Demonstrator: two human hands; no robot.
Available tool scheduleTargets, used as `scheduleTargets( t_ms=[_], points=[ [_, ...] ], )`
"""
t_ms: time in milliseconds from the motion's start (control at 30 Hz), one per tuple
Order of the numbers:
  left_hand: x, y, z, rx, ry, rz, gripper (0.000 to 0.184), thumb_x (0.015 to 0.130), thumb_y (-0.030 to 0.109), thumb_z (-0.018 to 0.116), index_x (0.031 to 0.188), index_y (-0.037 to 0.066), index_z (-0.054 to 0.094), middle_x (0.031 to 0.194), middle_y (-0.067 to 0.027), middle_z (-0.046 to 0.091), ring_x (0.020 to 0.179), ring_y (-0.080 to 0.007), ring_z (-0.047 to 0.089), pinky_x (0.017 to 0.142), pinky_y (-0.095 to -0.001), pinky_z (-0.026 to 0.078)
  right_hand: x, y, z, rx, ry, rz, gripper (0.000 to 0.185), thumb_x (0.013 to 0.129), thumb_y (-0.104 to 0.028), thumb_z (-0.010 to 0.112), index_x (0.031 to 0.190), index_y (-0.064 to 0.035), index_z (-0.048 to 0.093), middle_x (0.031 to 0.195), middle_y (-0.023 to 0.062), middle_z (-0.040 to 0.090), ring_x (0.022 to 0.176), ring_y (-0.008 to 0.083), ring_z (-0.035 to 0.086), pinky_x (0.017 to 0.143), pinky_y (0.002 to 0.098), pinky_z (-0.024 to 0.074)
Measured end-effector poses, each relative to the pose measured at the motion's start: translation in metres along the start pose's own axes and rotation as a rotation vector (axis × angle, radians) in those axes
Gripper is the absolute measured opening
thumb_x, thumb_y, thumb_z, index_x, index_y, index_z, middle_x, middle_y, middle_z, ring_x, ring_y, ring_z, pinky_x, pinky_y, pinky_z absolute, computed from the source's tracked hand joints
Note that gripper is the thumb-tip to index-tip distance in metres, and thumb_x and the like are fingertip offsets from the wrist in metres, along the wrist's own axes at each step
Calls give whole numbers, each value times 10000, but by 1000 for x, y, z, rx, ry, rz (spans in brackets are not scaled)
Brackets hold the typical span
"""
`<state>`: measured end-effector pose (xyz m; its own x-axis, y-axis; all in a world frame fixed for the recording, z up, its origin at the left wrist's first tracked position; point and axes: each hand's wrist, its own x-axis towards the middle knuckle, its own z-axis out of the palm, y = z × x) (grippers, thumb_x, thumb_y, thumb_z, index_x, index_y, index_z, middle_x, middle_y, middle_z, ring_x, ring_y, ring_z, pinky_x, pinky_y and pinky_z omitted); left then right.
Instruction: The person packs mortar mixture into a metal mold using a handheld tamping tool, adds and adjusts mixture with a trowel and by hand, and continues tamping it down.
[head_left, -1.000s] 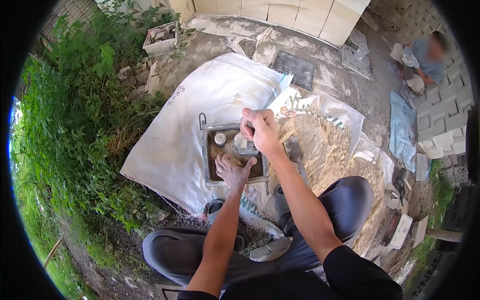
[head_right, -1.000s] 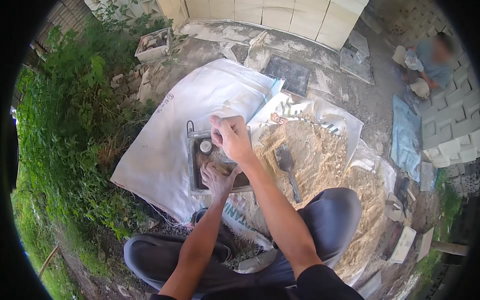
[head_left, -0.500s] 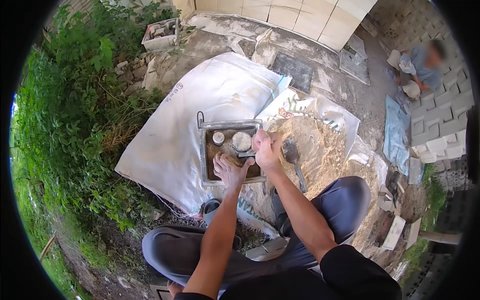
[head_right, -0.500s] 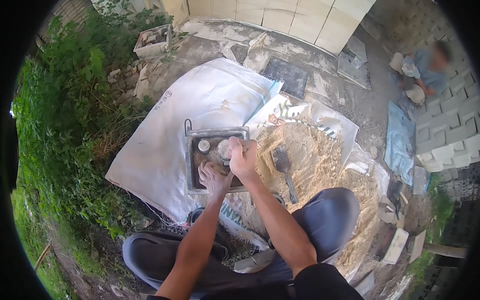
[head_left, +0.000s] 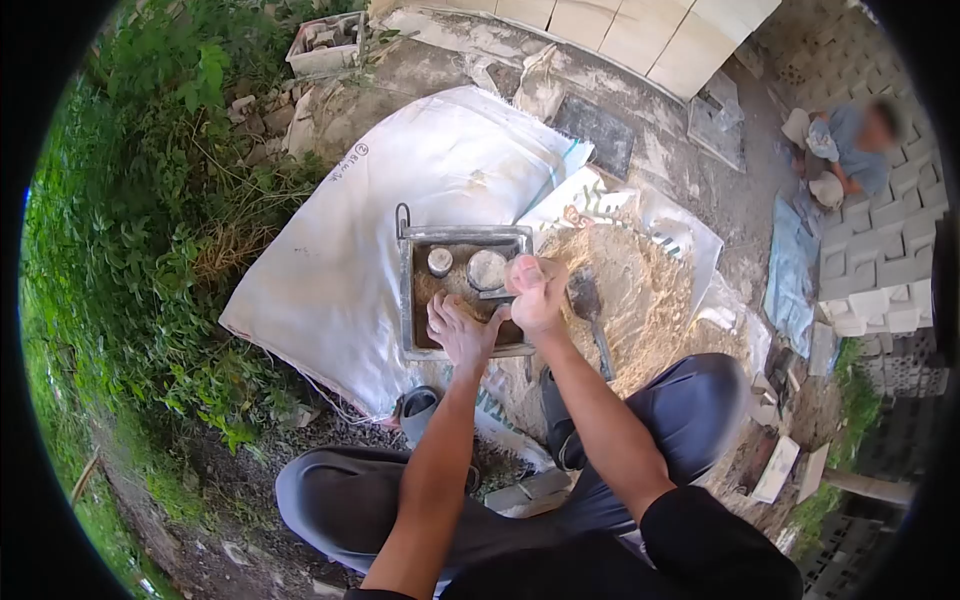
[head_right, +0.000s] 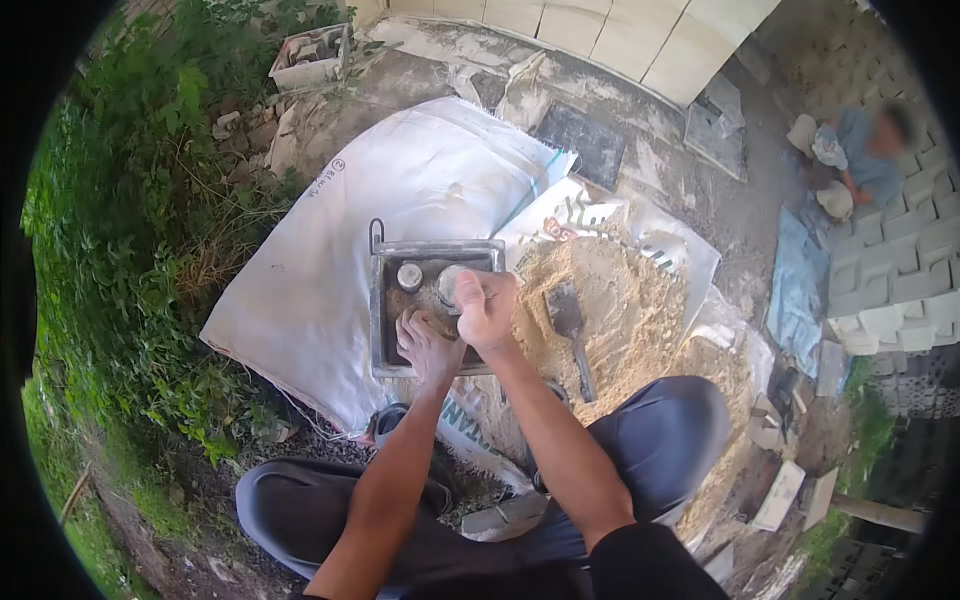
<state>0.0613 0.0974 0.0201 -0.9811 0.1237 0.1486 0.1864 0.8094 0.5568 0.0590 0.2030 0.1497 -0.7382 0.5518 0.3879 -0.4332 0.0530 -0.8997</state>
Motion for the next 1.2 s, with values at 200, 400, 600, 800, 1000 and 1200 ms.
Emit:
scheduleTargets(
  t_ms=[200,400,600,800,1000,1200],
  points=[
    [3,3,4,-8,29,-1,917,540,590,770,1146,17,390,1289,-157,378,1258,-349,286,981,-520,252,7,-7,1,122,3,37,491,909,-257,506,491,-24,398,449,-11,384,414,71,332,399,267,218],
    [3,6,-4,-81,-49,-35,764,588,353,789,1138,56,350,1326,-152,333,1287,-359,235,965,-551,239,17,-14,10,56,-12,217,459,905,-225,546,503,-26,451,470,-38,405,445,47,328,409,257,231],
    [3,1,-4,-118,-79,-21,857,536,436,831,1136,57,351,1322,-154,328,1288,-352,229,962,-544,244,11,-5,11,-94,-53,158,413,895,-196,541,536,-1,476,486,-32,412,484,46,358,424,266,254],
    [6,2,-1,-87,-36,-8,914,493,466,847,1138,50,350,1321,-159,327,1276,-355,251,964,-540,251,22,-19,-2,-69,60,294,341,874,-175,571,596,21,548,516,-35,453,498,44,392,437,255,303],
    [2,5,-4,-47,-67,-12,905,512,495,837,1131,47,352,1323,-165,325,1265,-370,260,961,-541,258,24,-12,3,-115,172,225,289,860,-112,565,608,30,560,529,-26,478,509,42,412,452,235,319],
    [1,3,-5,-63,-45,13,937,503,587,794,1125,27,373,1305,-159,356,1254,-371,277,963,-535,261,3,10,-9,-81,183,127,260,853,-124,593,652,39,623,561,-4,524,537,58,460,480,232,357]
  ],
)
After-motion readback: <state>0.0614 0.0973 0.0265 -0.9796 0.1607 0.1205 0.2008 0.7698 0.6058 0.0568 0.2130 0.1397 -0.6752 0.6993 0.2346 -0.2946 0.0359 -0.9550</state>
